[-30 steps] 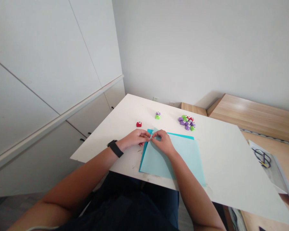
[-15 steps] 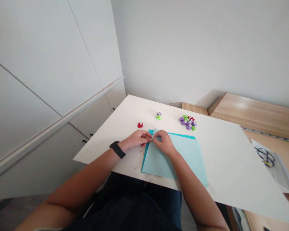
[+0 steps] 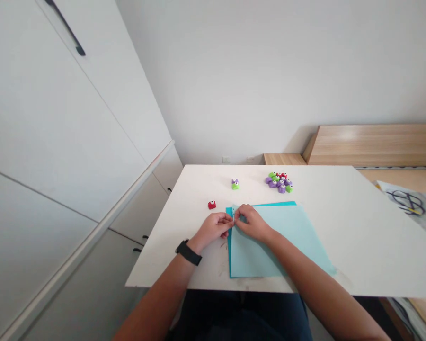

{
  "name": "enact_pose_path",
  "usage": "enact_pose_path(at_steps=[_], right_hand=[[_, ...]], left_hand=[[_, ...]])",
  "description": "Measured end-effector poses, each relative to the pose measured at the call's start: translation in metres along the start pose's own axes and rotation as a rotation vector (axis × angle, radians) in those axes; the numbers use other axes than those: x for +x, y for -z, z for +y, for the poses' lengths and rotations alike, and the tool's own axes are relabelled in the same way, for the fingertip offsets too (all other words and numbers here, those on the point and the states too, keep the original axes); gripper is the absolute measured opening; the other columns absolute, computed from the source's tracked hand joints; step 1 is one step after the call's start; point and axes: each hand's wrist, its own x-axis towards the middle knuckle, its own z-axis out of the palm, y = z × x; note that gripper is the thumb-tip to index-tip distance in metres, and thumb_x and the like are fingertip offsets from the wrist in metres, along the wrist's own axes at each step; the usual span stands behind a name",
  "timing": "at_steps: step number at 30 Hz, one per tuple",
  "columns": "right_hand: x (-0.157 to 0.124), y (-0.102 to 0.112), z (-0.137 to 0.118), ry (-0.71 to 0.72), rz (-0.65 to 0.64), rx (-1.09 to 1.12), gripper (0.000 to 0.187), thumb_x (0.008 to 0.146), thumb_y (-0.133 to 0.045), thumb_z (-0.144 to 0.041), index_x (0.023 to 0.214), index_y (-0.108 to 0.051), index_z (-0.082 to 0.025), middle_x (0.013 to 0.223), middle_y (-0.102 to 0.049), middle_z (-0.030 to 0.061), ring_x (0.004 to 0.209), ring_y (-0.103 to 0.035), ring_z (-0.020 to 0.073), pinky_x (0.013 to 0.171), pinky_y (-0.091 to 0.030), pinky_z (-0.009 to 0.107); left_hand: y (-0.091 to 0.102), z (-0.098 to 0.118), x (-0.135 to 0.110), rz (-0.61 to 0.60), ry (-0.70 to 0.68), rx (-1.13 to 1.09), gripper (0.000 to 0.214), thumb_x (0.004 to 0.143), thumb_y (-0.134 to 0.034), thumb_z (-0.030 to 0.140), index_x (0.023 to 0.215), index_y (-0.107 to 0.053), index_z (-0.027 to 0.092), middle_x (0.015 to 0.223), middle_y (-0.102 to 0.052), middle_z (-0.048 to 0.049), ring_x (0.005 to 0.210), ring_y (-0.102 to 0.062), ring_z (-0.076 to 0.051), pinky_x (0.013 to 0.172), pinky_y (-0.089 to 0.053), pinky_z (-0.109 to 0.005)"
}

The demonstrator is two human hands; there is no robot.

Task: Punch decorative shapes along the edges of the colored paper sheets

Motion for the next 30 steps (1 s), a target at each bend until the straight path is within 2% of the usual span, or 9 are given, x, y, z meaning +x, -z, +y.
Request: enact_pose_path(at_steps=[7,13,23,30], right_hand=[[-0.001,-0.0027,-0.0009,-0.017,0.0,-0.024,0.008,0.082,-0.065,-0.012,0.082,-0.063,-0.02,0.085,-0.065,0.002,0.087,-0.057,0.0182,0.084,-0.042,0.03],[-0.0004,-0.0034,-0.0021,-0.012,0.001,-0.067,0.01,0.08,-0.064,-0.011,0.079,-0.061,-0.02,0.082,-0.062,0.0006,0.083,-0.055,0.0169,0.082,-0.04,0.029],[-0.0029,-0.0027,-0.0013,0.037,-0.024,-0.106,0.008,0.087,-0.061,-0.015,0.082,-0.06,-0.021,0.082,-0.062,0.0009,0.085,-0.055,0.0176,0.082,-0.04,0.029],[-0.0024,-0.0013,-0.004,0.018,-0.026,-0.118,0.009,0.09,-0.058,-0.015,0.084,-0.061,-0.021,0.082,-0.062,0.0013,0.086,-0.054,0.0177,0.083,-0.039,0.029]], left_hand=[[-0.0017,-0.005,0.0037,0.026,0.016,0.047,0.038,0.078,-0.075,0.046,0.095,-0.064,0.014,0.064,-0.063,0.0012,0.049,-0.058,-0.012,0.048,-0.047,-0.023],[-0.0027,-0.0056,0.0054,0.045,0.024,0.09,0.033,0.081,-0.073,0.043,0.096,-0.065,0.014,0.065,-0.065,-0.0001,0.054,-0.062,-0.013,0.053,-0.053,-0.024],[-0.0063,-0.0043,0.0032,0.079,0.01,0.067,0.034,0.077,-0.076,0.042,0.092,-0.065,0.014,0.069,-0.067,-0.0018,0.057,-0.066,-0.015,0.053,-0.054,-0.026],[-0.0066,-0.0036,0.0027,0.067,0.003,0.088,0.031,0.077,-0.075,0.041,0.092,-0.067,0.014,0.072,-0.069,-0.0027,0.059,-0.066,-0.015,0.054,-0.054,-0.025]])
